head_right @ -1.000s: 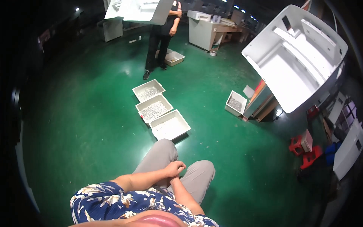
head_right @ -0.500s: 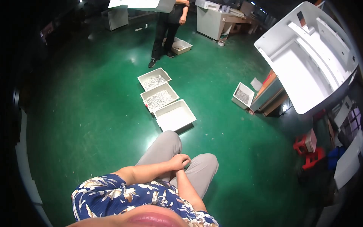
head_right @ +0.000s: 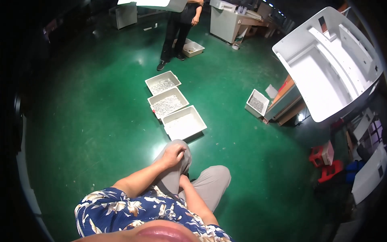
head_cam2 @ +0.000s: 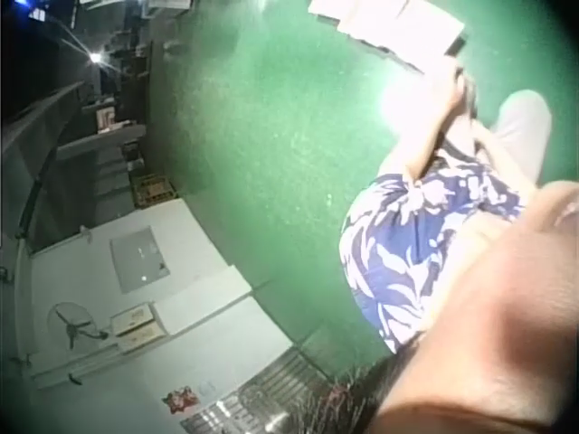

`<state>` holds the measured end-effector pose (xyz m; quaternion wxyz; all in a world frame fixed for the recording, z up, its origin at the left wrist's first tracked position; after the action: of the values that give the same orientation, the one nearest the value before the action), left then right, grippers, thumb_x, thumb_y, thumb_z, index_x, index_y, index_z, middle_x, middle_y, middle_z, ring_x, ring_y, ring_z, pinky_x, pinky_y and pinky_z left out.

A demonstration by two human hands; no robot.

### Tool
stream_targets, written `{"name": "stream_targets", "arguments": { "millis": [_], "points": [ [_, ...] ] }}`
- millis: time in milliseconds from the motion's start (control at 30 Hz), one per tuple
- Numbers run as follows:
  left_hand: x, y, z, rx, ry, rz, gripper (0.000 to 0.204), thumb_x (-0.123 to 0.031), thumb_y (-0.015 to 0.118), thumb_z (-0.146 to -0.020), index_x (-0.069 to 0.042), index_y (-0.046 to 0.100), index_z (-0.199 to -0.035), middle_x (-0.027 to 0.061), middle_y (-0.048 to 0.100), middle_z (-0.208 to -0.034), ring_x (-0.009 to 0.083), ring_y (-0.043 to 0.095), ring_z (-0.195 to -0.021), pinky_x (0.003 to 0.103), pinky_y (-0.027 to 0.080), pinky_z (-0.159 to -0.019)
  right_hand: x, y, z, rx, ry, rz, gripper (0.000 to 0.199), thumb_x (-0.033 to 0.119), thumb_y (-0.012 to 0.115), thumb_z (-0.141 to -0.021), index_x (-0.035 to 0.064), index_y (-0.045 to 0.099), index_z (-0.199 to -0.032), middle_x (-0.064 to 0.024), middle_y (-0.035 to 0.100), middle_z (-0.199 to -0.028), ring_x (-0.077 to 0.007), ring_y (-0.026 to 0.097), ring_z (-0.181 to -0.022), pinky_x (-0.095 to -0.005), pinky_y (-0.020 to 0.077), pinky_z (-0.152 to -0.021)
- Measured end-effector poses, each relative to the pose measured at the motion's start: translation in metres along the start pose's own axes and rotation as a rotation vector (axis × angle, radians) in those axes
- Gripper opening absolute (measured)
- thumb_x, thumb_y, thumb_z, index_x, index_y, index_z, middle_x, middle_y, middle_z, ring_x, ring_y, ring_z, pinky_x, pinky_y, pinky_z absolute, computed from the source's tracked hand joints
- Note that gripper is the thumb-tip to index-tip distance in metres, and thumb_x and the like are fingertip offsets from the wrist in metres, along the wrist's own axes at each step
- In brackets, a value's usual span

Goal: Inserting small metal fasteners or components into large white metal cabinets on a production line.

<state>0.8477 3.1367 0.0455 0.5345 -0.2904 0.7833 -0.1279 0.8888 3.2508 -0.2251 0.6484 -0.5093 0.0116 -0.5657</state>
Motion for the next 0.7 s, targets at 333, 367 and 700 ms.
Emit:
{"name": "stream_targets", "arguments": {
  "millis": [333, 367, 700],
  "points": [
    [0.001, 0.004, 0.003, 0.049, 0.102, -0.169, 0.013, -0.01, 0.055, -0.068, -0.01, 0.055, -0.081, 0.0065, 0.057, -0.076, 0.0256, 0.053, -0.074, 0.038, 0.04, -0.068, 0.004, -0.015, 0.019, -0.078, 0.14, -0.062, 0.035, 0.032, 0.057, -0.069, 0.0004, 0.061, -0.085, -0.0229, 0.059, -0.088, -0.035, 0.057, -0.086, -0.0393, 0.0453, -0.072],
    [0.006, 0.0, 0.007, 0.041, 0.089, -0.172, 0.013, -0.01, 0.055, -0.068, -0.01, 0.055, -0.081, 0.0065, 0.057, -0.076, 0.0256, 0.053, -0.074, 0.038, 0.04, -0.068, 0.022, -0.023, 0.026, -0.042, 0.19, -0.094, 0.036, 0.031, 0.057, -0.07, -0.0007, 0.061, -0.086, -0.0237, 0.059, -0.087, -0.035, 0.057, -0.086, -0.0388, 0.0451, -0.073],
    [0.011, -0.012, 0.007, 0.026, 0.073, -0.14, 0.014, -0.009, 0.056, -0.066, -0.01, 0.056, -0.08, 0.0067, 0.057, -0.077, 0.0255, 0.054, -0.075, 0.037, 0.041, -0.068, 0.049, -0.065, 0.05, -0.237, 0.454, -0.711, 0.028, 0.021, 0.044, -0.08, 0.0009, 0.057, -0.094, -0.0092, 0.058, -0.068, -0.0148, 0.048, -0.044, -0.028, 0.0362, -0.038]
  ]
}}
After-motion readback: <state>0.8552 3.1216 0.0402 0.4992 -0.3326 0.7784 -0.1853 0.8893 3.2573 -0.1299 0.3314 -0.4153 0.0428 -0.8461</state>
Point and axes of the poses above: each hand's wrist, its own z-axis away from the middle knuckle, its own y-axis out of the palm, x = y × z, the point moved 6 cm from there along -z, towards the middle knuckle
